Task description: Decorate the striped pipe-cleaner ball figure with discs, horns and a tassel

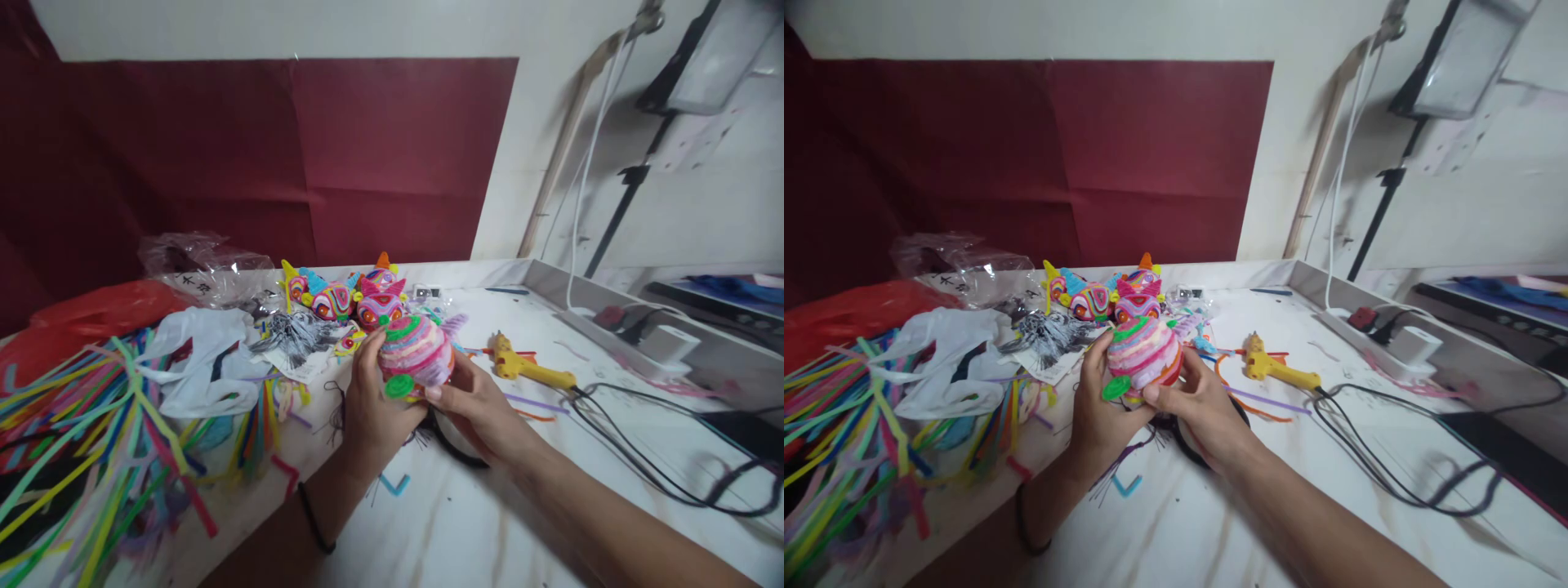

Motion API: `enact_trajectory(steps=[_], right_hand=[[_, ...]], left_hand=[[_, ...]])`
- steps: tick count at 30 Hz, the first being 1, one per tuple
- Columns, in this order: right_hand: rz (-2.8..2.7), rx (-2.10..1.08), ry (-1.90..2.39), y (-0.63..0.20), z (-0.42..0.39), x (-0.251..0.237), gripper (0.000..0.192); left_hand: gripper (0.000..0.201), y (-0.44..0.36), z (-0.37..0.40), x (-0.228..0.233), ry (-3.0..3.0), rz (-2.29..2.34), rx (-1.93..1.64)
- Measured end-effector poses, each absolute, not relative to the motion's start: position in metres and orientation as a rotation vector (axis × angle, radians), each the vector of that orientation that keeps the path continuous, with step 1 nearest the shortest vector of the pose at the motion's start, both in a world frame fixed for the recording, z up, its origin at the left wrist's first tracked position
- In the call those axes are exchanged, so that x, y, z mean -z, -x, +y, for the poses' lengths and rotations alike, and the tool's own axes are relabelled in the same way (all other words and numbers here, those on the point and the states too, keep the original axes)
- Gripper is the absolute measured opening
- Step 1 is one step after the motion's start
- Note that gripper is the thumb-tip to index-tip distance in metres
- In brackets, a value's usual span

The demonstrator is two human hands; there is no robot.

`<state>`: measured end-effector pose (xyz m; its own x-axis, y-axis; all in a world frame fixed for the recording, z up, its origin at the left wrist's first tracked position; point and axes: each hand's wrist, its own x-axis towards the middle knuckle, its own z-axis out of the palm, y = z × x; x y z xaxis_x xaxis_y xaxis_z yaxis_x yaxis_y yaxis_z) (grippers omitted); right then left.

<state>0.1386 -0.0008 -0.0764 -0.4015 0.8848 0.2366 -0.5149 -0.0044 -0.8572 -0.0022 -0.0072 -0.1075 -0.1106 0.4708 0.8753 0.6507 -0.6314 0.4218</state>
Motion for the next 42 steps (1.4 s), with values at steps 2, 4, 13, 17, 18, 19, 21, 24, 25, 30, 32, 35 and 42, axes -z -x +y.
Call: enact_trajectory(steps=[2, 4, 13, 17, 18, 19, 21, 24, 25, 30, 32, 35, 42], right_hand=[[-1.140, -1.645, 0.461, -0.141, 0.000, 0.075, 0.060], [-1.136, -1.630, 0.476, -0.146, 0.003, 0.074, 0.056], [-1.088, -1.504, 0.515, -0.171, 0.017, 0.070, 0.043], [-1.087, -1.505, 0.493, -0.173, 0.017, 0.069, 0.038], [-1.086, -1.507, 0.492, -0.173, 0.017, 0.069, 0.038], [-1.084, -1.508, 0.494, -0.172, 0.017, 0.069, 0.037], [-1.073, -1.505, 0.508, -0.172, 0.017, 0.069, 0.038], [-1.056, -1.503, 0.522, -0.172, 0.017, 0.068, 0.040], [-1.054, -1.502, 0.521, -0.172, 0.017, 0.068, 0.041], [-1.107, -1.488, 0.526, -0.175, 0.017, 0.065, 0.038], [-1.120, -1.487, 0.529, -0.176, 0.017, 0.064, 0.038], [-1.129, -1.493, 0.512, -0.176, 0.017, 0.065, 0.039], [-1.144, -1.534, 0.426, -0.175, 0.020, 0.072, 0.052]], left_hand=[[0.093, 0.003, -0.008, 0.105, 2.058, -1.265, 1.795], [0.100, 0.006, -0.007, 0.101, 2.156, -1.238, 1.745], [0.009, 0.024, -0.007, 0.089, 2.449, -2.030, 1.341], [0.011, 0.018, -0.018, 0.105, 2.655, -2.219, 0.777], [0.012, 0.017, -0.020, 0.109, 2.647, -2.225, 0.737], [0.011, 0.015, -0.022, 0.112, 2.643, -2.223, 0.724], [0.010, 0.013, -0.023, 0.116, 2.658, -2.220, 0.719], [0.014, 0.010, -0.022, 0.114, 2.712, -2.217, 0.741], [0.015, 0.010, -0.021, 0.113, 2.718, -2.213, 0.750], [0.011, 0.021, -0.012, 0.099, 2.664, -2.164, 1.137], [0.010, 0.026, -0.007, 0.095, 2.632, -2.221, 1.453], [0.019, 0.030, -0.002, 0.092, 2.581, -2.300, 1.978], [0.043, 0.030, 0.001, 0.071, 2.260, -2.342, 2.656]])
